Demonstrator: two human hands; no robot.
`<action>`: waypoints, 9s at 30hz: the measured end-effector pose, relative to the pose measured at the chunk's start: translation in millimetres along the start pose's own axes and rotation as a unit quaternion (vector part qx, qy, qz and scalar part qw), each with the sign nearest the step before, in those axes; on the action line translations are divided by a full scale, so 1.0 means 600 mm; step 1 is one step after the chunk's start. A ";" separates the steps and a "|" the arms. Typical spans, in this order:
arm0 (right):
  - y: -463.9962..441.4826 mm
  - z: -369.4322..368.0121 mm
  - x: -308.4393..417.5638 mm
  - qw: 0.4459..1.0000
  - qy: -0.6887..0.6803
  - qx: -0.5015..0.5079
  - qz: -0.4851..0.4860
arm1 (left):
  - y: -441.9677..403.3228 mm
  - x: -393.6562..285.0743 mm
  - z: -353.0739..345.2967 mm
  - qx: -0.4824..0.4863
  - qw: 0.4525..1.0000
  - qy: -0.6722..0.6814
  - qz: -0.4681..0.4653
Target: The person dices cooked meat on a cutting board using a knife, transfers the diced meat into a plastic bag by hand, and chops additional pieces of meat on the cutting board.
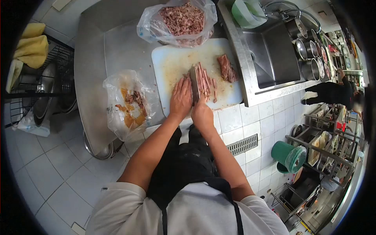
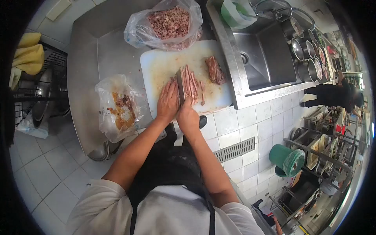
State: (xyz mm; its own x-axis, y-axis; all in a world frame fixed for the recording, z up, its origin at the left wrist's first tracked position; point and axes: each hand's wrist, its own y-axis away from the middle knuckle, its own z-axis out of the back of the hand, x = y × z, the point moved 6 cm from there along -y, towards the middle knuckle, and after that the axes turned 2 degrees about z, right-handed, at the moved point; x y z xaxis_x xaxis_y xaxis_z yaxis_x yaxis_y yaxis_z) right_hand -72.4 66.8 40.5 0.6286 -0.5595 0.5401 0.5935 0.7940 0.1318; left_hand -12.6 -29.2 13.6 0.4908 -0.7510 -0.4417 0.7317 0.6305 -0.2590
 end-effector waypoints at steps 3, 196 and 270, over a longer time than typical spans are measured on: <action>0.019 -0.012 -0.012 0.999 0.007 0.026 -0.020 | -0.005 0.015 -0.012 -0.002 1.000 -0.008 0.000; 0.109 0.043 0.001 0.999 0.024 0.024 0.019 | 0.012 0.054 0.008 -0.056 0.954 0.169 0.242; 0.140 0.041 -0.002 0.999 0.019 0.028 0.012 | -0.019 0.074 0.030 -0.039 0.960 0.146 0.235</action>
State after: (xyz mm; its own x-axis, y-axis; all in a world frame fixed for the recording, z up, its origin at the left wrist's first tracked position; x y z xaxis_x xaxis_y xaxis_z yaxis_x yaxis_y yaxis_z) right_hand -35.7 139.8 71.3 0.6622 -0.5477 0.5114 0.5494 0.8190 0.1658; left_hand 9.3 -73.6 12.2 0.5964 -0.3013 -0.7440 0.4191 0.9074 -0.0315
